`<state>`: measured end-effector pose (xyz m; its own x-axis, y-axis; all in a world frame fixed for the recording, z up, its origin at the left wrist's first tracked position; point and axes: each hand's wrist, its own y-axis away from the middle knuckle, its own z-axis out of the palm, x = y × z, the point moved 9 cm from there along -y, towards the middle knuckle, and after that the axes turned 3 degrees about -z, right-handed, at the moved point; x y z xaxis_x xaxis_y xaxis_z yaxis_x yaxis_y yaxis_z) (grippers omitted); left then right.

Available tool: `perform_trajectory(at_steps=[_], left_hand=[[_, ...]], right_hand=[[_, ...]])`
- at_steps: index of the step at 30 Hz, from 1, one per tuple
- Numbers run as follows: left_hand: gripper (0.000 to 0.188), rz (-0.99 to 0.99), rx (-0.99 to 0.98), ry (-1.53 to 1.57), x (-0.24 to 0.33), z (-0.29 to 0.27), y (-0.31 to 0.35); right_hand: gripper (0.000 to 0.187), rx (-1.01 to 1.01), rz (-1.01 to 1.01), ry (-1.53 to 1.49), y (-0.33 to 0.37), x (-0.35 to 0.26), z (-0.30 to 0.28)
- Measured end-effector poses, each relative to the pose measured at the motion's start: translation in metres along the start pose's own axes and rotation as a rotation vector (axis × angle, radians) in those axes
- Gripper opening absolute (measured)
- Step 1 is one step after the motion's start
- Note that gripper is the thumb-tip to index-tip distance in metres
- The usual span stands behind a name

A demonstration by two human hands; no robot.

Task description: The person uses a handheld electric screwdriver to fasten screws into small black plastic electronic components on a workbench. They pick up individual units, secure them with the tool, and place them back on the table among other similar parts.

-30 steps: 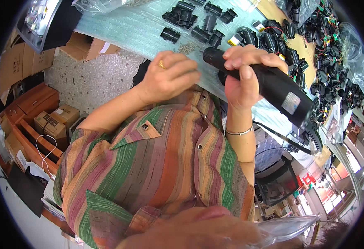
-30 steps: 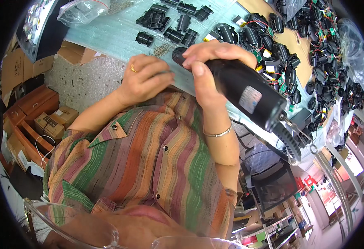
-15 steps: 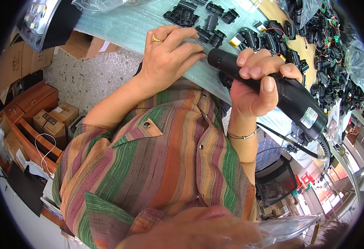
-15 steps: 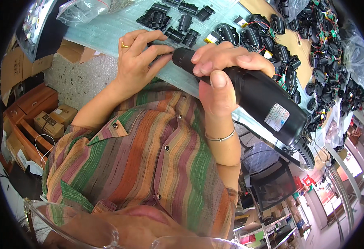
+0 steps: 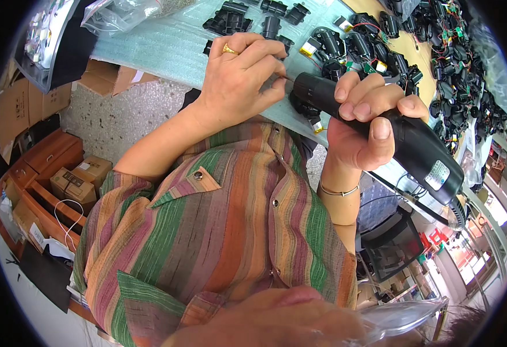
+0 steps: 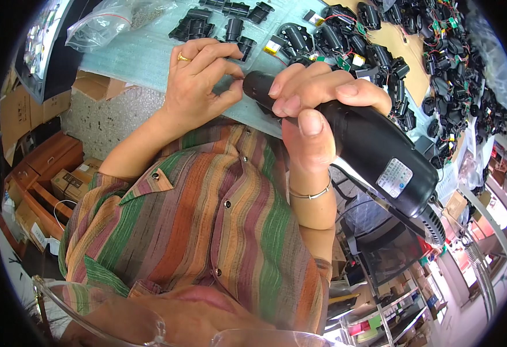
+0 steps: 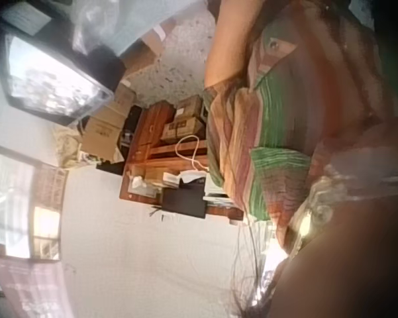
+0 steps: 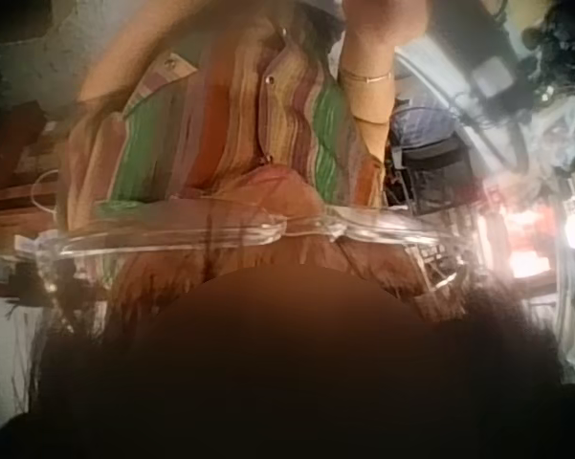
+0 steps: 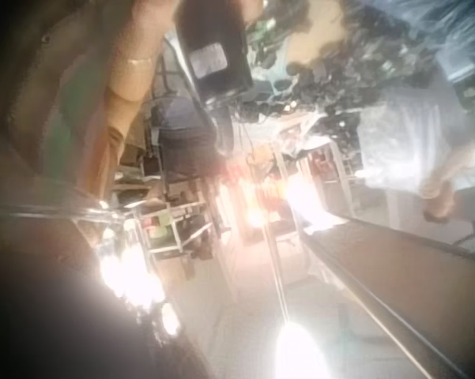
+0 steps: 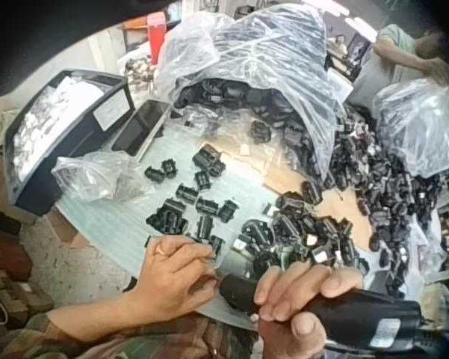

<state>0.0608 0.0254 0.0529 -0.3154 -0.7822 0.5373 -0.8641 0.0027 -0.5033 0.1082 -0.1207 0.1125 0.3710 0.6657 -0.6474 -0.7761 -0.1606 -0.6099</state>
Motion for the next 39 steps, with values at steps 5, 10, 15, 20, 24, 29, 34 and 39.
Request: perform_trajectory(at_steps=[5,10,15,20,24,29,34,39], left_hand=[[0.019,0.019,-0.013,-0.016,0.005,0.005,-0.003],[0.019,0.033,-0.007,-0.012,0.008,0.004,-0.005],[0.019,0.048,-0.012,-0.031,0.01,0.005,-0.004],[0.019,0.071,-0.021,-0.028,0.014,0.004,-0.004],[0.018,0.111,-0.048,-0.018,0.019,0.004,-0.002],[0.019,0.148,-0.078,0.026,0.024,0.012,0.0],[0.033,0.149,-0.164,0.067,0.032,0.019,0.005],[0.04,0.168,-0.241,0.024,0.03,0.038,0.019]], right_hand=[[0.037,0.03,0.009,0.017,0.001,-0.004,-0.005],[0.037,0.018,-0.001,0.041,0.002,-0.005,-0.006],[0.036,0.039,-0.013,0.046,0.001,-0.008,-0.009],[0.038,0.039,-0.001,0.047,0.001,-0.009,-0.01],[0.039,-0.004,0.046,0.045,0.0,-0.008,-0.008],[0.039,-0.009,0.042,0.083,0.002,-0.014,-0.009],[0.038,0.054,0.098,0.07,0.009,-0.025,-0.023],[0.036,0.045,0.126,0.139,0.017,-0.025,-0.025]])
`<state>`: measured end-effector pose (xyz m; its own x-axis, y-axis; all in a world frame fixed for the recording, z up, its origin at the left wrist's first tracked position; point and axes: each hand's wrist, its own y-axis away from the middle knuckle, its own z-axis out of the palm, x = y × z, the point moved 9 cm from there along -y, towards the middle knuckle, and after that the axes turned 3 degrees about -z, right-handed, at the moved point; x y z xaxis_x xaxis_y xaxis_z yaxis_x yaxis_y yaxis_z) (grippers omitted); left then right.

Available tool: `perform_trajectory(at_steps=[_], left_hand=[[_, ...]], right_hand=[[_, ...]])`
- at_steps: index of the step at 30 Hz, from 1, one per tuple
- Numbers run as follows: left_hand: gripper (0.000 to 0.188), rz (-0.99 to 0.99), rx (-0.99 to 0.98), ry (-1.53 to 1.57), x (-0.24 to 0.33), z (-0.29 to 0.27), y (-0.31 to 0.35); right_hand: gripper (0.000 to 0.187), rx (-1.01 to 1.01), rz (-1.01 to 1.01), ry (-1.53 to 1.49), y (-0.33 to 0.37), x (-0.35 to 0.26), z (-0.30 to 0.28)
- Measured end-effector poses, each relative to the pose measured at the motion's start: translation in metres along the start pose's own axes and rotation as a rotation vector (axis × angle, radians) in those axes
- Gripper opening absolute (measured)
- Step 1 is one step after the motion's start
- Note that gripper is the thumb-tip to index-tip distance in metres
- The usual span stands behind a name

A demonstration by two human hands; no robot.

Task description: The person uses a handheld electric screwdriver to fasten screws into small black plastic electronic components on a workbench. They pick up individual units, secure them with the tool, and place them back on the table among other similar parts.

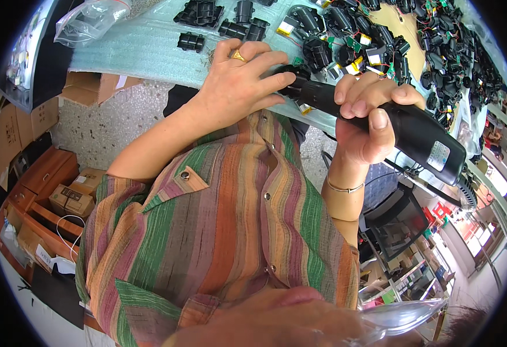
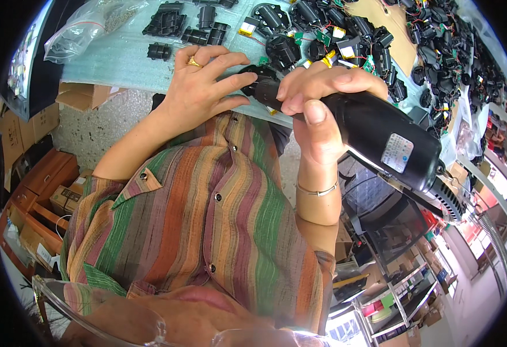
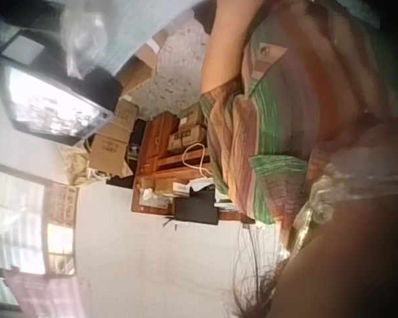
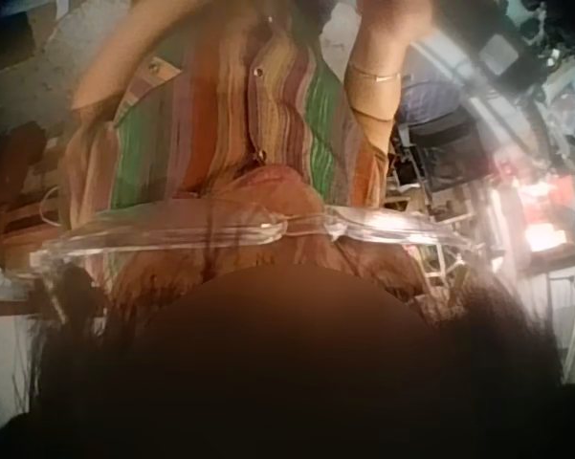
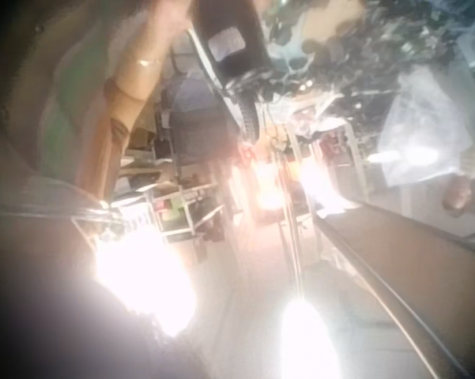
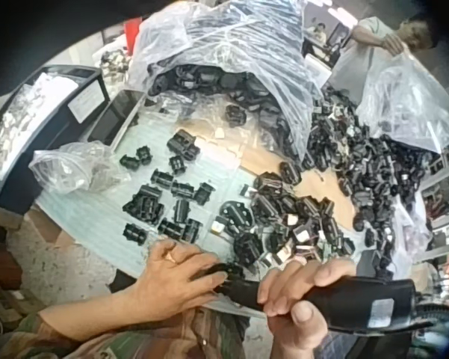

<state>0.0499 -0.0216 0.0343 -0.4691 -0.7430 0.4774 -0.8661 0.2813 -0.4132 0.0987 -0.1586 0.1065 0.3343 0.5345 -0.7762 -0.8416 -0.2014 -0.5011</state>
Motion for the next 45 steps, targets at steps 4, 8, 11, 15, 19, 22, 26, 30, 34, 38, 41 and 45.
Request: perform_trajectory(at_steps=[4,8,11,15,19,22,26,30,34,38,41,45], left_hand=[[0.038,-0.012,0.008,0.01,-0.001,0.007,0.003],[0.037,-0.03,0.005,0.027,-0.003,0.009,0.003],[0.037,-0.039,0.0,0.044,-0.005,0.009,0.004],[0.037,-0.039,-0.009,0.046,-0.006,0.01,0.004],[0.037,-0.043,-0.019,0.059,-0.008,0.012,0.005],[0.037,-0.055,-0.023,0.079,-0.008,0.01,0.004],[0.036,-0.068,-0.029,0.096,-0.009,0.01,0.005],[0.036,-0.066,-0.008,0.094,-0.011,0.009,0.004],[0.037,-0.057,-0.012,0.097,-0.007,0.009,0.001],[0.035,-0.054,-0.034,0.107,-0.003,0.007,-0.004],[0.036,-0.069,-0.106,0.173,-0.001,0.005,-0.01],[0.037,-0.125,-0.429,0.505,0.001,-0.015,-0.048]], right_hand=[[0.036,0.025,-0.003,0.034,0.004,0.003,0.0],[0.036,0.023,-0.002,0.025,0.004,0.006,0.0],[0.031,-0.027,0.005,0.069,0.002,0.008,0.006],[0.031,-0.059,0.009,0.098,0.003,0.011,0.01],[0.027,-0.07,0.026,0.1,0.002,0.013,0.016],[0.024,-0.093,0.02,0.121,0.002,0.016,0.024],[0.028,-0.127,0.014,0.237,0.001,0.022,0.039],[0.028,-0.101,-0.016,0.329,0.003,0.021,0.041],[0.036,-0.116,-0.058,0.308,0.012,0.015,0.032],[0.039,-0.011,-0.034,0.322,0.018,0.002,0.016],[0.036,0.139,-0.159,0.132,0.01,-0.04,-0.011],[0.028,0.288,-0.28,0.128,0.009,-0.1,-0.066]])
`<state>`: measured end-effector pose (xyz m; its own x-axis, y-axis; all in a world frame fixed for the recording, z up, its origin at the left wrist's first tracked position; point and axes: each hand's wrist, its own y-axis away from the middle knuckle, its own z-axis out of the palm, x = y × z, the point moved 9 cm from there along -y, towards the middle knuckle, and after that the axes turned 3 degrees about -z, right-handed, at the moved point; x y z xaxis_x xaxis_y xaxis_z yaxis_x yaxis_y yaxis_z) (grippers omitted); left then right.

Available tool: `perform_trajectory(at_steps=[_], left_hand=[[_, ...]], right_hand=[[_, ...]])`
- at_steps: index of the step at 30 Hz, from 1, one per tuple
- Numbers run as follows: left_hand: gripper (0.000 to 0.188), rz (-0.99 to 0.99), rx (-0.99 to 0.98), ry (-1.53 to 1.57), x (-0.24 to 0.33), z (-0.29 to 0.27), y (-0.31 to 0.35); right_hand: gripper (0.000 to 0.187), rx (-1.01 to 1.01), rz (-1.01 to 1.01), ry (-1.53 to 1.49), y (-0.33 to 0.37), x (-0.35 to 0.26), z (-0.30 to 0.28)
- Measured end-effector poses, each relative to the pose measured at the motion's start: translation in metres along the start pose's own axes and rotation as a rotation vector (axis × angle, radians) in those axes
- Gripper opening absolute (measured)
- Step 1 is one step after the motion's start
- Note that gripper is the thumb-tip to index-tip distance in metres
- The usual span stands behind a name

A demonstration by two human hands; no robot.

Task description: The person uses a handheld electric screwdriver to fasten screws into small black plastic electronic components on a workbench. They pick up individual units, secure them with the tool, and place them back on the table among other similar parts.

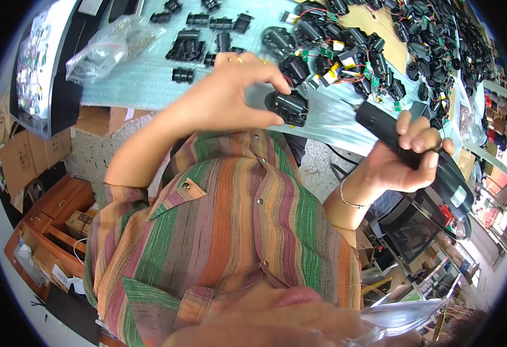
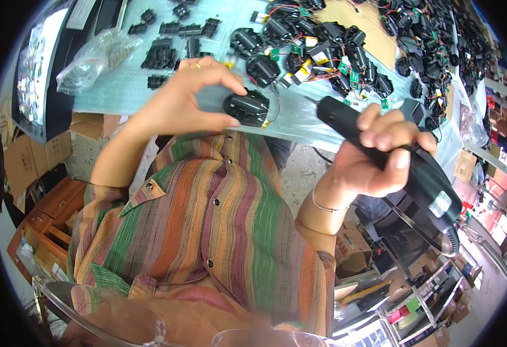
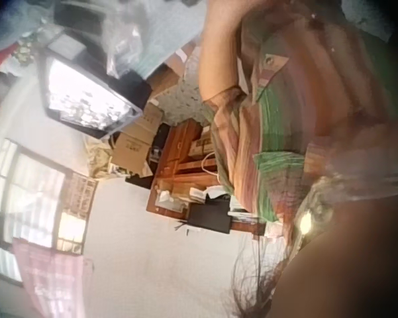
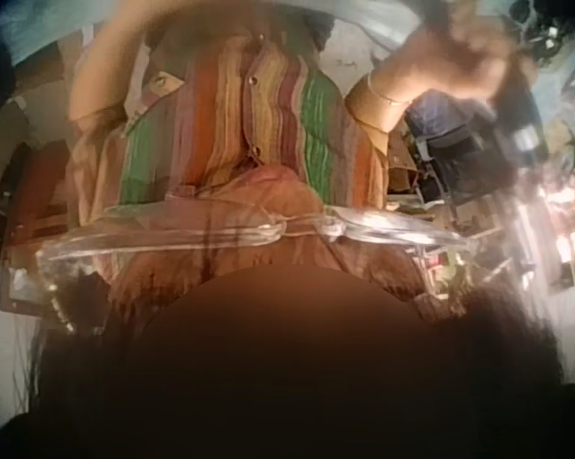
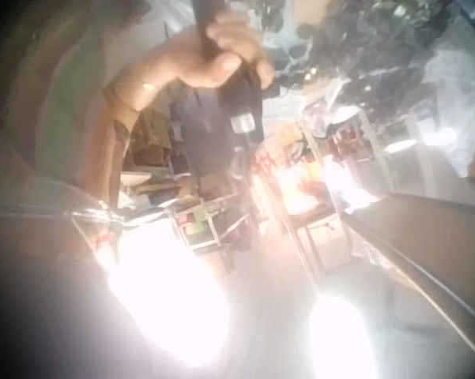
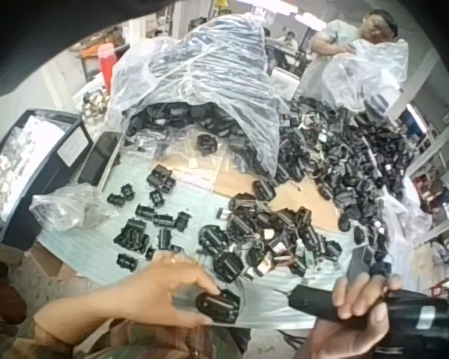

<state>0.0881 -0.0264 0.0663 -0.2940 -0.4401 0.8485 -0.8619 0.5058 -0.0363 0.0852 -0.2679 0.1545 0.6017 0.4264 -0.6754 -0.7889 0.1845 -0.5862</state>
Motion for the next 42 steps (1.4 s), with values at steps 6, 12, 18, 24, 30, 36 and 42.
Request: perform_trajectory(at_steps=[6,12,18,24,30,36,42], left_hand=[[0.038,-0.022,0.043,0.548,0.048,-0.103,-0.093],[0.042,0.425,0.561,0.427,0.107,-0.179,-0.235],[0.042,0.414,0.977,0.149,0.065,-0.171,-0.382],[0.035,0.386,0.898,-0.229,0.018,-0.141,-0.404],[0.038,0.485,-0.195,-0.361,0.061,-0.063,-0.293],[0.044,0.452,-0.467,-0.854,0.007,-0.019,-0.223],[0.043,0.623,-0.16,-0.964,0.04,-0.037,-0.2]], right_hand=[[0.026,0.132,-0.117,0.039,0.002,-0.022,-0.026],[0.031,0.219,-0.146,0.169,-0.003,-0.011,-0.012],[0.036,0.333,-0.187,0.321,-0.009,-0.017,-0.042],[0.035,0.376,-0.189,0.389,-0.006,-0.013,-0.056],[0.035,0.294,-0.205,0.329,-0.007,-0.004,-0.054],[0.036,0.253,-0.188,0.164,-0.004,-0.006,-0.026],[0.036,0.141,-0.181,0.047,0.013,-0.016,0.016]])
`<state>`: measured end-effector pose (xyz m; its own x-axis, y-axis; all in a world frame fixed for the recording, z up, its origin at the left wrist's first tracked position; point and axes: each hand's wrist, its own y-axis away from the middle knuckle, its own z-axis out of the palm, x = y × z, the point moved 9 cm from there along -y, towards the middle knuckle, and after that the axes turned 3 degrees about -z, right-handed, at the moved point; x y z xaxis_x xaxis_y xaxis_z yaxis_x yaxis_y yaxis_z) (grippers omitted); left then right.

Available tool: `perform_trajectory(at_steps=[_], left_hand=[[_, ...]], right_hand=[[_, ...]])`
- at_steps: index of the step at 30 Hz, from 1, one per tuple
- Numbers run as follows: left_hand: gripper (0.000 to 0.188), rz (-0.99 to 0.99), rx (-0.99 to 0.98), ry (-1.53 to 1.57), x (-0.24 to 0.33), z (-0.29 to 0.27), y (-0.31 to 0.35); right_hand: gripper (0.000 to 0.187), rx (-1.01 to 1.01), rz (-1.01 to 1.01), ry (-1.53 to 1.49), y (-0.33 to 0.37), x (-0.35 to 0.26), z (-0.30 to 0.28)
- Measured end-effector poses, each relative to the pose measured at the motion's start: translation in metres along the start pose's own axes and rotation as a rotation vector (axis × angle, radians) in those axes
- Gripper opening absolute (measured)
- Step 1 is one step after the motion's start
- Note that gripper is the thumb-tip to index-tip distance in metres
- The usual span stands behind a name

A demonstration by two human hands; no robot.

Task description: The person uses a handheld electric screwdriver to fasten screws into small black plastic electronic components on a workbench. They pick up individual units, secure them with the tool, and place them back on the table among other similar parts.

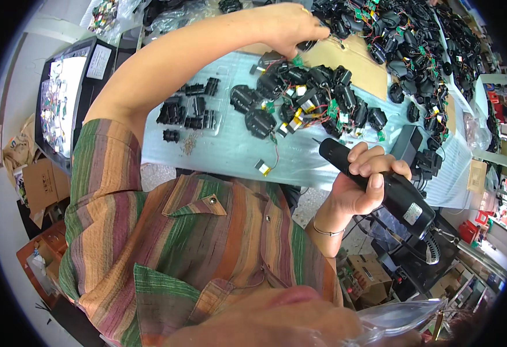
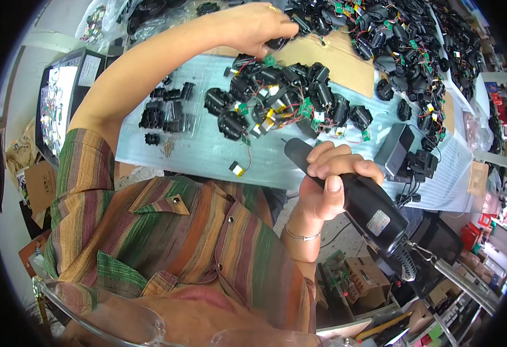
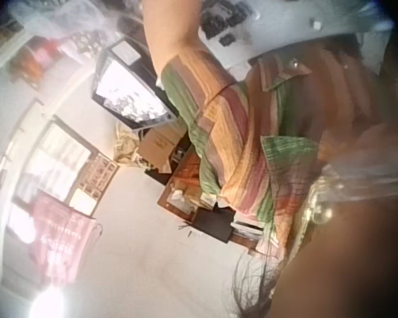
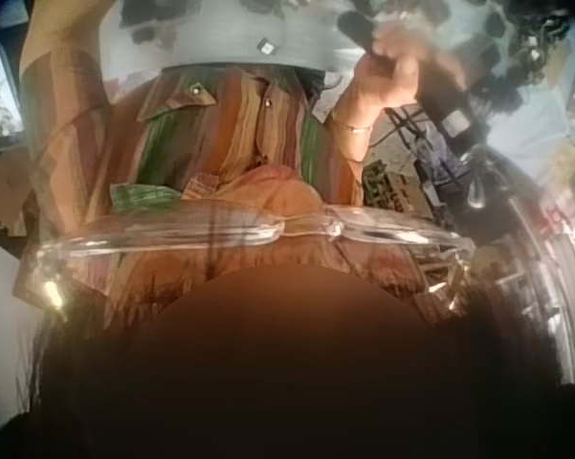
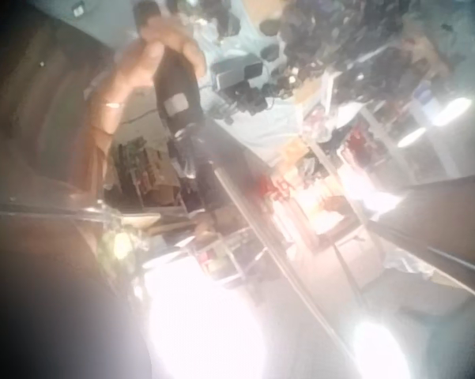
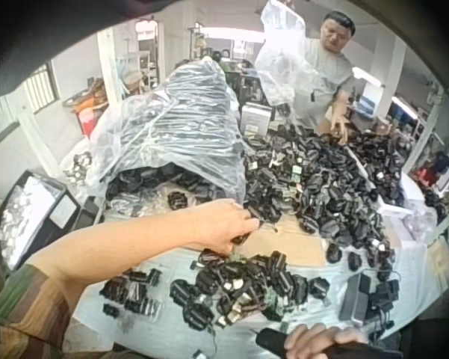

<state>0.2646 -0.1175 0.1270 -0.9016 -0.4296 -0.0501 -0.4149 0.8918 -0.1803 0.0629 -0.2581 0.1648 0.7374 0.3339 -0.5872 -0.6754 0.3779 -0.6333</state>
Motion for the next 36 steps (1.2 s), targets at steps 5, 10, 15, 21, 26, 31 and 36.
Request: perform_trajectory(at_steps=[5,10,15,21,26,31,36], left_hand=[[0.035,-0.272,0.293,0.155,0.04,-0.081,0.073],[0.044,-0.402,0.338,0.319,0.122,-0.061,0.17],[0.045,-0.57,0.332,0.368,0.17,0.009,0.215],[0.042,-0.594,0.543,0.253,0.189,0.02,0.235],[0.021,-0.587,0.562,0.12,0.189,0.012,0.27],[0.019,-0.829,0.537,0.036,0.167,0.017,0.304],[0.022,-0.952,0.526,0.043,0.153,0.017,0.311]], right_hand=[[0.036,-0.03,-0.002,-0.015,0.012,-0.012,0.006],[0.037,-0.059,0.047,-0.119,0.01,-0.004,0.017],[0.036,-0.144,0.198,-0.194,0.019,0.037,0.051],[0.042,-0.3,0.367,-0.24,0.07,0.103,0.115],[0.044,-0.42,0.37,-0.24,0.097,0.121,0.137],[0.044,-0.498,0.299,-0.2,0.108,0.126,0.146],[0.044,-0.47,0.351,-0.212,0.115,0.133,0.143]])
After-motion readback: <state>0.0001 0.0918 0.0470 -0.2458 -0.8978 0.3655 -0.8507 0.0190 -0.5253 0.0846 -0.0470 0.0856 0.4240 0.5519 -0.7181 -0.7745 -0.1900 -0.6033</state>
